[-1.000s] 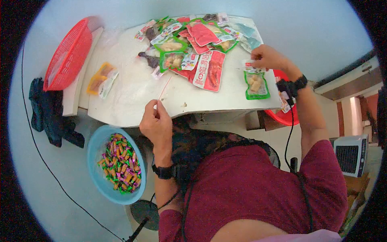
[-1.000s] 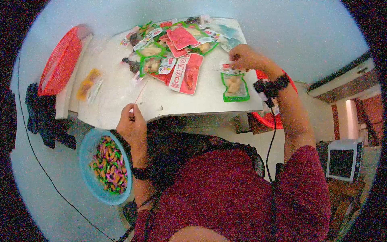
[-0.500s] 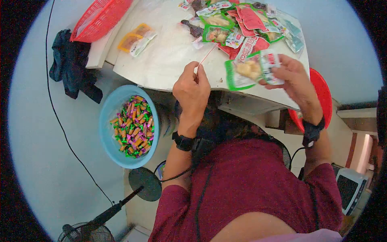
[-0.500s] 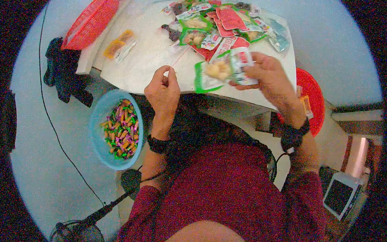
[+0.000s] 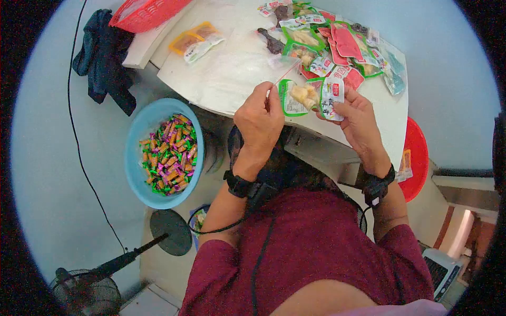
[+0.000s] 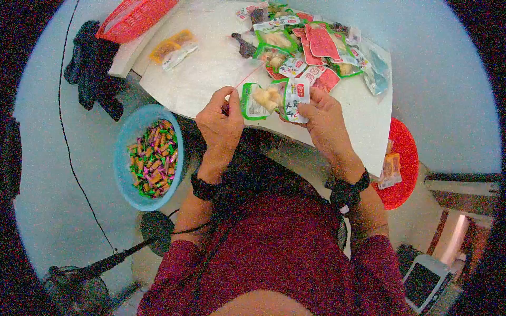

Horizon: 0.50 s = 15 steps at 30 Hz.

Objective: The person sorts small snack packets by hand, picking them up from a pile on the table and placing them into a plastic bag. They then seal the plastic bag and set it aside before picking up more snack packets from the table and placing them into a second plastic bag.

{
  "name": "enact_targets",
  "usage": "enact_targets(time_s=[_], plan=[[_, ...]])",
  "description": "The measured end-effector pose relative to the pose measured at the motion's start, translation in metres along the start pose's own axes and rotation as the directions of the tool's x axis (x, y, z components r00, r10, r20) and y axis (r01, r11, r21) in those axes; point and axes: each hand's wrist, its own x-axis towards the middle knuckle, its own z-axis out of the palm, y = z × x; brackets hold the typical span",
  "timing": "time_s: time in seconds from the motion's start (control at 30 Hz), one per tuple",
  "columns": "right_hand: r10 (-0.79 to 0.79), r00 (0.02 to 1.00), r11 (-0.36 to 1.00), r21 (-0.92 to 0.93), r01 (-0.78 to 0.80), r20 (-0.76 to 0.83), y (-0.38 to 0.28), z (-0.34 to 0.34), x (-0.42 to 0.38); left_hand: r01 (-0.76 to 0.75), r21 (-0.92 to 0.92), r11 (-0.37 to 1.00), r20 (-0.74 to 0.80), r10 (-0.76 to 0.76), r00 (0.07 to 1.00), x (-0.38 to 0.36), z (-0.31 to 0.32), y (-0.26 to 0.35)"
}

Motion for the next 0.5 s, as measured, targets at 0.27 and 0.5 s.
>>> enact_targets(time_s=[0.27, 0.5], plan=[[-0.175, 0.984, 0.950, -0.267, 0.161, -0.029, 0.007, 0.006, 0.005, -0.007, -0.042, 0.999, 0.020, 0.008, 1.000, 0.001, 0.000, 0.000], [-0.057, 0.997, 0.998, 0.020, 0.055, 0.058, 0.016, 0.031, 0.009, -0.077, -0.013, 0.997, 0.092, 0.078, 0.993, 0.001, -0.001, 0.007]])
